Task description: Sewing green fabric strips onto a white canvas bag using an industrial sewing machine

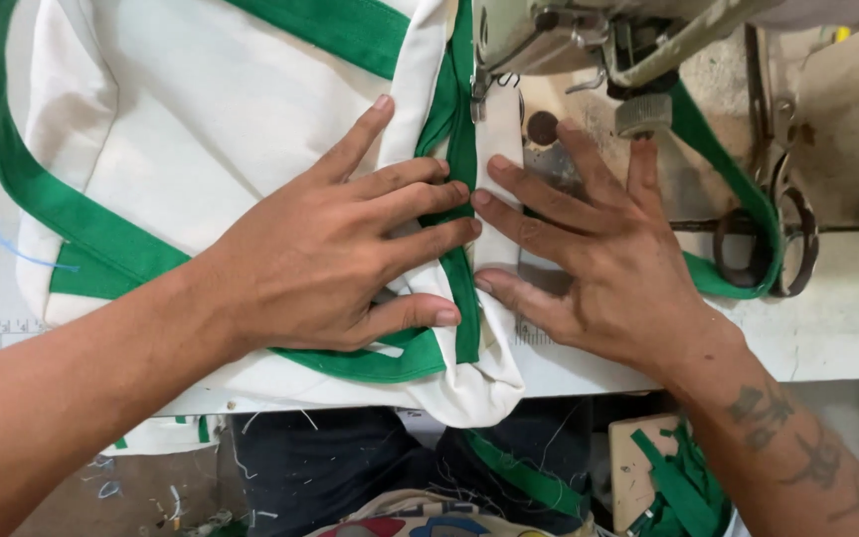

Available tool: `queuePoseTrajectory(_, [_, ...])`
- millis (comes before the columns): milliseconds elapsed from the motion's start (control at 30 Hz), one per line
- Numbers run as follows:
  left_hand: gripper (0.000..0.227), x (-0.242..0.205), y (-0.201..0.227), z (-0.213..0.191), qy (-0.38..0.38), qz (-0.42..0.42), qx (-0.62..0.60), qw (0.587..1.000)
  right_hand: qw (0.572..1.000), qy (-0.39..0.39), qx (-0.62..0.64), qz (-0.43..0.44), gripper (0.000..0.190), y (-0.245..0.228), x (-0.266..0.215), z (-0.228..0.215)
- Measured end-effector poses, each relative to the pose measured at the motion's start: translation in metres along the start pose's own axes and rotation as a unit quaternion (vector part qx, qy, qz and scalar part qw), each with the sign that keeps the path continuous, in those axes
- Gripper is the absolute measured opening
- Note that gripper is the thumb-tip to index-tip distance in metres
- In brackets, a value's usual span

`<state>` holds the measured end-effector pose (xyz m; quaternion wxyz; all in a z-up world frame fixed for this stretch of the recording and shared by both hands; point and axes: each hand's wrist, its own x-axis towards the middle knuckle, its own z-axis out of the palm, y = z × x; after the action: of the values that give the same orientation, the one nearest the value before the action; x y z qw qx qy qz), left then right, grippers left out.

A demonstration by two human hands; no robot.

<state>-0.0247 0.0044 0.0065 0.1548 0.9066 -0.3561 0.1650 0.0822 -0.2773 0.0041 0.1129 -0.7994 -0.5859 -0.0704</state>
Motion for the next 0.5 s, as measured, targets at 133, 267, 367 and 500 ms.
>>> queuePoseTrajectory(133, [0.071,0.003,-0.011,0.003,-0.007,-0.001,0.011,1.000,1.000,-0.004,0.015,0.020,0.065,0.007,0.004,0.001])
queuePoseTrajectory(267, [0.068,0.006,-0.021,0.002,0.004,0.006,0.016,1.000,0.999,0.017,0.031,0.010,0.061,0.015,0.011,0.005])
queuePoseTrajectory(367, [0.067,0.006,-0.025,0.004,0.011,0.013,0.020,1.000,0.999,0.032,0.037,-0.005,0.058,0.021,0.013,0.008])
queuePoseTrajectory(500, [0.068,0.007,-0.018,0.005,0.023,0.015,0.088,0.996,0.995,0.054,0.084,0.003,0.061,0.021,0.012,0.015])
